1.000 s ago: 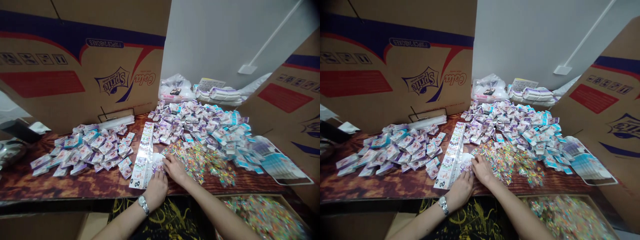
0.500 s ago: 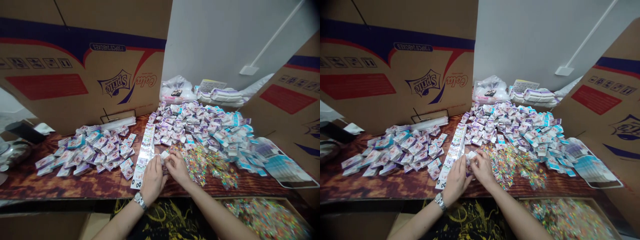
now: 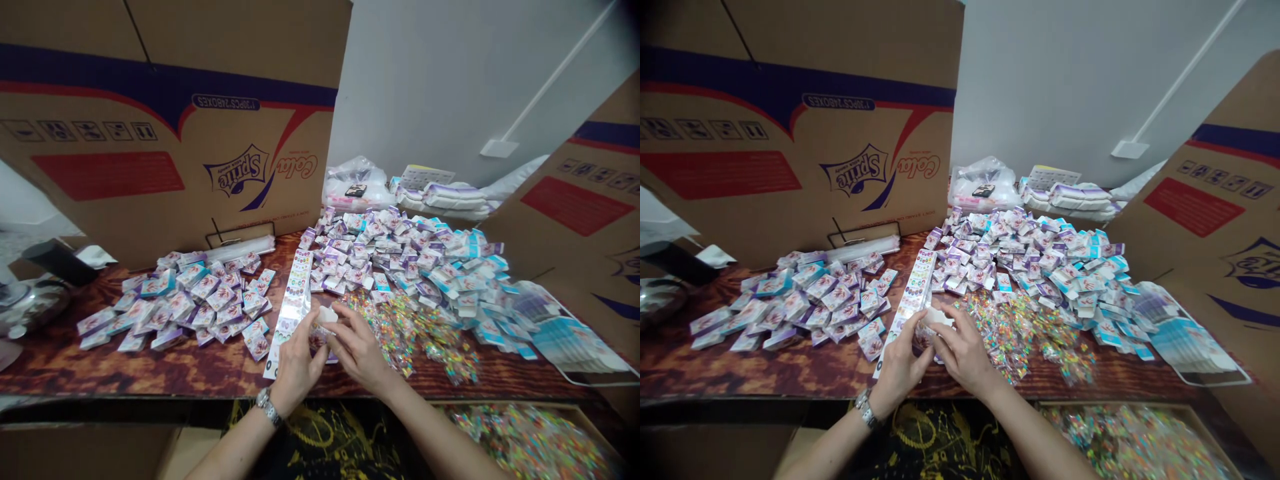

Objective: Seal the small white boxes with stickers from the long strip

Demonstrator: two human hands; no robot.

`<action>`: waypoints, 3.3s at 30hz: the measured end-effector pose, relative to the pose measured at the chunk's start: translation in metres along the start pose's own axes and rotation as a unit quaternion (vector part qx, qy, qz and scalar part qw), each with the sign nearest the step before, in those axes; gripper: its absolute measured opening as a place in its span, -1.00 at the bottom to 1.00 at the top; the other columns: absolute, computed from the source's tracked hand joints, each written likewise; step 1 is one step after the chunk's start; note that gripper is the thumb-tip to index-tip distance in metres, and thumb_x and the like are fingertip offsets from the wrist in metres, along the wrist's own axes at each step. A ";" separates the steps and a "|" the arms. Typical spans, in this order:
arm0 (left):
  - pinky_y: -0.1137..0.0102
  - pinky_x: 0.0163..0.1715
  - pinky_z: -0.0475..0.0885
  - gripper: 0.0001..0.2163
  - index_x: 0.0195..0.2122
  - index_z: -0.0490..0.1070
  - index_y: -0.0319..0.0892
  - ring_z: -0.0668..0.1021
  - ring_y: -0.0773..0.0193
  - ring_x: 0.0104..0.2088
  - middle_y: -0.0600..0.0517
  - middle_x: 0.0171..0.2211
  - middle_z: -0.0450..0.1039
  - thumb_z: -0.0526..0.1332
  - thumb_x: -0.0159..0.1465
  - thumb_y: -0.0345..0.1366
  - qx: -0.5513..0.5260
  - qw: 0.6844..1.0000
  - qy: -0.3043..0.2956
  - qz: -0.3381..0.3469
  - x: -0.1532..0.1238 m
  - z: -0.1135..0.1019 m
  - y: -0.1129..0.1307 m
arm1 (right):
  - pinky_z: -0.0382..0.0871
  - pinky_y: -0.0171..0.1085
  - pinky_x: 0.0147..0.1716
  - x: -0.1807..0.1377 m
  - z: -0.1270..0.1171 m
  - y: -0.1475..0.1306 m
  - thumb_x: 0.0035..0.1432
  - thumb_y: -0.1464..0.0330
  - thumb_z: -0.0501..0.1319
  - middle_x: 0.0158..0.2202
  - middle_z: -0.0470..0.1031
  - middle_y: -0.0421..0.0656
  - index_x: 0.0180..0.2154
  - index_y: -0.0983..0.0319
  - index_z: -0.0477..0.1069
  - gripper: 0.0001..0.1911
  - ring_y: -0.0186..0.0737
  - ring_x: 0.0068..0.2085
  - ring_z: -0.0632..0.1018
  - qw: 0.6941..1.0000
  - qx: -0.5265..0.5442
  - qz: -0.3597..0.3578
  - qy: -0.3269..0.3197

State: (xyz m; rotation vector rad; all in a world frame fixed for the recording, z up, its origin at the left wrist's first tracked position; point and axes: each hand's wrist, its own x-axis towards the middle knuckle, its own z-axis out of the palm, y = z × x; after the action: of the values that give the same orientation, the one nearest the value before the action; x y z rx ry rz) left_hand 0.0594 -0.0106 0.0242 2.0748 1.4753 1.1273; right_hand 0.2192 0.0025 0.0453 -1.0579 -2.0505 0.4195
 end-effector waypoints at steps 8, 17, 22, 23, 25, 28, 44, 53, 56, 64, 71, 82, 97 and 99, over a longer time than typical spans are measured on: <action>0.33 -0.24 0.45 -0.65 0.03 0.15 -0.12 0.53 0.21 -0.23 -0.05 -0.17 0.43 0.12 0.21 -0.39 0.009 0.999 -0.028 0.042 -0.002 -0.002 -0.004 | 0.38 -0.29 -0.23 0.021 -0.006 -0.009 0.23 0.26 0.06 -0.27 0.49 -0.15 -0.20 0.21 0.43 -0.77 -0.23 -0.23 0.50 0.943 0.245 0.225 -0.018; 0.27 -0.19 0.45 -0.42 0.26 -0.19 -0.23 0.51 0.11 -0.11 -0.19 -0.09 0.40 0.05 0.26 -0.36 0.041 0.998 -0.052 0.003 -0.006 0.003 -0.004 | 0.37 -0.27 -0.30 0.026 -0.009 -0.019 0.12 0.45 0.13 -0.33 0.48 -0.14 -0.28 0.21 0.49 -0.82 -0.24 -0.30 0.49 0.984 0.101 0.142 -0.040; 0.23 -0.12 0.42 -0.38 0.28 -0.35 -0.29 0.46 0.10 -0.04 -0.28 0.01 0.31 -0.03 0.26 -0.42 0.058 0.997 -0.050 0.005 -0.006 0.004 -0.003 | 0.36 -0.17 -0.10 0.017 -0.007 -0.025 0.20 0.45 0.05 -0.16 0.48 -0.07 -0.05 0.21 0.41 -0.70 -0.17 -0.12 0.47 0.997 0.030 0.054 -0.043; 0.23 -0.10 0.41 -0.37 0.29 -0.37 -0.29 0.45 0.09 -0.02 -0.29 0.04 0.28 -0.04 0.26 -0.42 0.060 0.997 -0.047 0.008 -0.006 0.005 -0.003 | 0.36 -0.15 -0.08 0.015 -0.005 -0.025 0.22 0.43 0.04 -0.13 0.48 -0.06 -0.01 0.22 0.38 -0.69 -0.16 -0.09 0.46 0.998 0.013 0.052 -0.038; 0.21 -0.06 0.39 -0.36 0.29 -0.40 -0.29 0.41 0.08 0.03 -0.31 0.09 0.24 -0.05 0.25 -0.44 0.064 0.997 -0.045 0.013 -0.007 0.006 -0.003 | 0.35 -0.12 -0.04 0.010 0.000 -0.023 0.24 0.41 0.03 -0.07 0.47 -0.04 0.03 0.23 0.34 -0.66 -0.14 -0.04 0.45 0.998 -0.015 0.048 -0.029; 0.20 -0.05 0.38 -0.34 0.29 -0.43 -0.29 0.39 0.07 0.06 -0.31 0.10 0.22 -0.06 0.23 -0.48 0.068 0.996 -0.053 0.017 -0.006 0.006 -0.003 | 0.32 -0.08 0.01 0.002 0.008 -0.018 0.25 0.41 0.01 0.00 0.44 -0.01 0.04 0.24 0.35 -0.65 -0.11 0.01 0.44 0.998 -0.034 0.030 -0.031; 0.26 -0.26 0.44 -0.81 -0.16 0.34 -0.26 0.47 0.14 -0.24 -0.13 -0.23 0.41 0.03 0.25 -0.38 0.146 0.951 -0.267 0.049 -0.020 0.020 0.007 | 0.45 -0.24 -0.29 0.044 0.005 0.075 0.17 0.29 0.08 -0.21 0.48 -0.11 0.01 0.14 0.35 -0.64 -0.22 -0.29 0.53 0.978 -0.060 0.188 -0.068; 0.08 -0.14 0.35 -0.72 -0.12 0.37 -0.45 0.45 -0.05 -0.13 -0.36 -0.15 0.40 0.09 0.17 -0.42 0.206 0.923 -0.317 0.071 -0.028 0.048 0.007 | 0.36 -0.05 -0.11 -0.030 0.053 0.071 0.11 0.40 0.15 -0.09 0.38 0.04 -0.17 0.24 0.44 -0.77 0.01 -0.06 0.40 0.971 -0.169 0.136 -0.099; 0.11 -0.18 0.38 -0.75 -0.16 0.38 -0.37 0.48 -0.03 -0.17 -0.30 -0.19 0.43 0.12 0.17 -0.36 0.196 0.929 -0.306 0.063 -0.027 0.045 0.006 | 0.37 -0.07 -0.11 -0.027 0.052 0.069 0.14 0.41 0.10 -0.11 0.36 0.04 -0.23 0.26 0.43 -0.82 -0.03 -0.06 0.39 0.975 -0.171 0.128 -0.069; 0.15 -0.04 0.36 -0.48 0.19 -0.01 -0.27 0.37 0.03 0.04 -0.25 0.05 0.27 0.11 0.25 -0.23 0.145 0.985 -0.095 0.028 -0.009 0.021 -0.004 | 0.28 -0.07 -0.03 -0.008 0.032 0.048 0.11 0.39 0.13 -0.08 0.31 0.01 -0.46 0.25 0.39 -0.87 -0.05 -0.01 0.37 0.983 -0.081 0.160 0.045; 0.16 -0.11 0.39 -0.40 0.21 -0.09 -0.29 0.41 0.01 -0.01 -0.25 -0.01 0.31 0.15 0.19 -0.34 0.163 0.984 -0.070 0.024 -0.004 0.016 -0.008 | 0.32 -0.12 -0.07 0.005 0.021 0.015 0.12 0.37 0.13 -0.08 0.32 -0.01 -0.45 0.24 0.39 -0.86 -0.07 -0.01 0.39 0.984 0.008 0.178 0.027; 0.39 -0.39 0.43 -0.52 0.12 0.07 -0.14 0.56 0.22 -0.38 0.00 -0.26 0.48 0.15 0.17 -0.36 0.014 0.998 -0.025 -0.057 0.002 -0.002 -0.008 | 0.29 -0.05 0.01 0.003 0.009 0.000 0.18 0.37 0.11 0.08 0.23 0.03 -0.09 0.20 0.33 -0.77 -0.05 0.08 0.33 0.999 -0.029 0.020 0.036; 0.35 -0.28 0.45 -0.53 0.15 0.01 -0.16 0.54 0.19 -0.24 -0.07 -0.21 0.45 0.10 0.22 -0.37 0.026 0.999 -0.034 0.019 -0.004 -0.005 -0.003 | 0.41 -0.31 -0.38 0.033 -0.005 -0.014 0.10 0.25 0.19 -0.37 0.50 -0.18 -0.27 0.23 0.42 -0.80 -0.27 -0.36 0.50 0.921 0.283 0.263 -0.048; 0.33 -0.29 0.46 -0.43 0.22 -0.10 -0.22 0.55 0.16 -0.26 -0.09 -0.24 0.46 0.10 0.22 -0.34 0.037 0.999 -0.032 -0.005 -0.005 -0.004 -0.003 | 0.40 -0.32 -0.41 0.034 -0.005 -0.015 0.09 0.27 0.20 -0.39 0.49 -0.18 -0.29 0.24 0.43 -0.82 -0.27 -0.39 0.50 0.936 0.240 0.253 -0.050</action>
State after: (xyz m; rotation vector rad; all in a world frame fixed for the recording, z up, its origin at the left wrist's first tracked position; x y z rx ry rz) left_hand 0.0537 -0.0143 0.0225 2.1295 1.5180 1.0063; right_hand 0.2032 0.0201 0.0737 -1.2544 -1.6051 1.1908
